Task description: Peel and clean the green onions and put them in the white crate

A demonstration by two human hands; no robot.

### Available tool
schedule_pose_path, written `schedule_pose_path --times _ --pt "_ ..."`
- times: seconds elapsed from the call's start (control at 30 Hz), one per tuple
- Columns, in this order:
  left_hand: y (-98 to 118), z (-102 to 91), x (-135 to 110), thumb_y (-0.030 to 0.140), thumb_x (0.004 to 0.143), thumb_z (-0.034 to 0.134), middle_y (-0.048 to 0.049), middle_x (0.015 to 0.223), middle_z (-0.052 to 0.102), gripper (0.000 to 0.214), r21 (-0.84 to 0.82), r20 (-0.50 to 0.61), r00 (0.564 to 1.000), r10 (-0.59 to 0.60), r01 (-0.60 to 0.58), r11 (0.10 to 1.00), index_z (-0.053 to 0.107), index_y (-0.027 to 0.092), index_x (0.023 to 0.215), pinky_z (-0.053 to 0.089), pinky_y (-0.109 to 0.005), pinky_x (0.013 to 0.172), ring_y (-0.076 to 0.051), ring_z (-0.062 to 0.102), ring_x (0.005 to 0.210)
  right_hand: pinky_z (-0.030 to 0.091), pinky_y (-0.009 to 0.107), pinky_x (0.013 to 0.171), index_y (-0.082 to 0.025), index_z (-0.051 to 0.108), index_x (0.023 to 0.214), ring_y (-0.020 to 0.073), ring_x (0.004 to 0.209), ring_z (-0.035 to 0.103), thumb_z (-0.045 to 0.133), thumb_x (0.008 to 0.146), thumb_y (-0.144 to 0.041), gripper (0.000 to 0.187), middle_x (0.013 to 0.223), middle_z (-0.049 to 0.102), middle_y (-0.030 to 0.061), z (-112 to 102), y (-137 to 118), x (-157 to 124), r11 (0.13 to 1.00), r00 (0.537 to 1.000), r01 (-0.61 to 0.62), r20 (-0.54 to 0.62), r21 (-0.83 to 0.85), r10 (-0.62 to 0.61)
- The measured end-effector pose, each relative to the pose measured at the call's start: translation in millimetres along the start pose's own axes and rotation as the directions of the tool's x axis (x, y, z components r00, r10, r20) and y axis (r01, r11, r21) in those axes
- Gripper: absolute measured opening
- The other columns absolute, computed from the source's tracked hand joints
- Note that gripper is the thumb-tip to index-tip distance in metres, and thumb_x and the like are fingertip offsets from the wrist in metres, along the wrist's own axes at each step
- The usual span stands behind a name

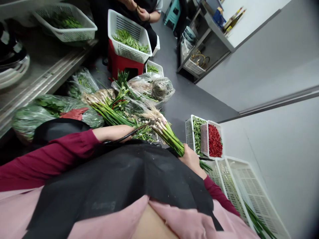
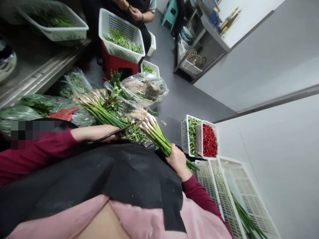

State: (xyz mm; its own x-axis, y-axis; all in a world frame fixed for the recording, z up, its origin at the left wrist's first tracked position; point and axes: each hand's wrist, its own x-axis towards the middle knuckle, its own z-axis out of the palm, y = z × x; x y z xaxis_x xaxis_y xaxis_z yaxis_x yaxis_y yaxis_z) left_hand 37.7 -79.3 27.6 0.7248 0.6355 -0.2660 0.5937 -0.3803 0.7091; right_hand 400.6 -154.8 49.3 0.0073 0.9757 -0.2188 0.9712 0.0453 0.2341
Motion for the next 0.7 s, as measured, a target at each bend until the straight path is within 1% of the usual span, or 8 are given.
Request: schedule_pose_path --times 0.1,0.23,0.37,0.5,0.6,0.7 --pt "-1 1.6 -2 0.009 0.063 0.046 -0.0018 0.061 0.053 0.008 -0.066 0.058 0.998 -0.024 0.028 0.997 0.049 0.015 0.066 0.036 -0.022 0.049 -0.014 0.044 0.054 0.024 0.026 0.055 -0.02 0.047 0.108 0.0187 0.071 0.06 0.06 0.074 -0.03 0.038 0.085 0.064 0.0054 -1 0 1 0.998 1.0 -0.008 -0.006 -0.065 0.008" --pt "-4 4.9 -2 0.013 0.064 0.046 -0.0021 0.058 0.054 0.008 -0.107 0.073 0.997 -0.005 0.013 0.994 0.053 0.015 0.069 0.038 -0.024 0.049 -0.015 0.046 0.053 0.028 0.026 0.057 -0.017 0.048 0.108 0.0197 0.074 0.061 0.057 0.076 -0.029 0.035 0.087 0.064 0.0061 -2 1 2 0.992 1.0 0.001 -0.028 -0.128 -0.005" --pt "-9 8.1 5 0.017 0.064 0.047 -0.0024 0.058 0.056 0.012 -0.155 0.053 0.999 -0.013 0.021 0.988 0.057 0.015 0.072 0.037 -0.024 0.047 -0.016 0.048 0.052 0.032 0.028 0.061 -0.015 0.047 0.112 0.0205 0.078 0.06 0.055 0.077 -0.025 0.037 0.09 0.063 0.0083 -6 -1 1 0.986 0.996 0.073 -0.031 -0.15 -0.078" --pt "-14 15.0 16 0.022 0.065 0.048 -0.0025 0.059 0.057 0.013 -0.212 0.028 0.999 -0.019 0.024 0.977 0.058 0.015 0.07 0.037 -0.024 0.047 -0.016 0.049 0.053 0.034 0.029 0.064 -0.012 0.047 0.113 0.0217 0.081 0.059 0.054 0.078 -0.026 0.037 0.092 0.061 0.0106 -7 -7 -2 0.976 0.989 0.15 0.02 -0.155 -0.149" --pt "-17 26.2 23 0.024 0.067 0.047 -0.0028 0.063 0.06 0.014 -0.241 -0.033 0.998 -0.044 0.035 0.97 0.058 0.015 0.071 0.038 -0.024 0.049 -0.017 0.052 0.055 0.034 0.029 0.064 -0.013 0.046 0.114 0.0215 0.079 0.059 0.054 0.078 -0.026 0.039 0.091 0.061 0.0101 -7 -12 -2 0.979 0.987 0.157 0.066 -0.133 -0.149" --pt "-17 39.8 26 0.029 0.075 0.044 -0.0039 0.063 0.061 0.018 -0.249 -0.135 0.988 -0.072 0.037 0.968 0.055 0.016 0.068 0.039 -0.024 0.052 -0.017 0.054 0.056 0.033 0.028 0.063 -0.014 0.045 0.115 0.0218 0.078 0.06 0.054 0.078 -0.026 0.04 0.092 0.061 0.01 -7 -15 1 0.986 0.988 0.138 0.084 -0.098 -0.13"
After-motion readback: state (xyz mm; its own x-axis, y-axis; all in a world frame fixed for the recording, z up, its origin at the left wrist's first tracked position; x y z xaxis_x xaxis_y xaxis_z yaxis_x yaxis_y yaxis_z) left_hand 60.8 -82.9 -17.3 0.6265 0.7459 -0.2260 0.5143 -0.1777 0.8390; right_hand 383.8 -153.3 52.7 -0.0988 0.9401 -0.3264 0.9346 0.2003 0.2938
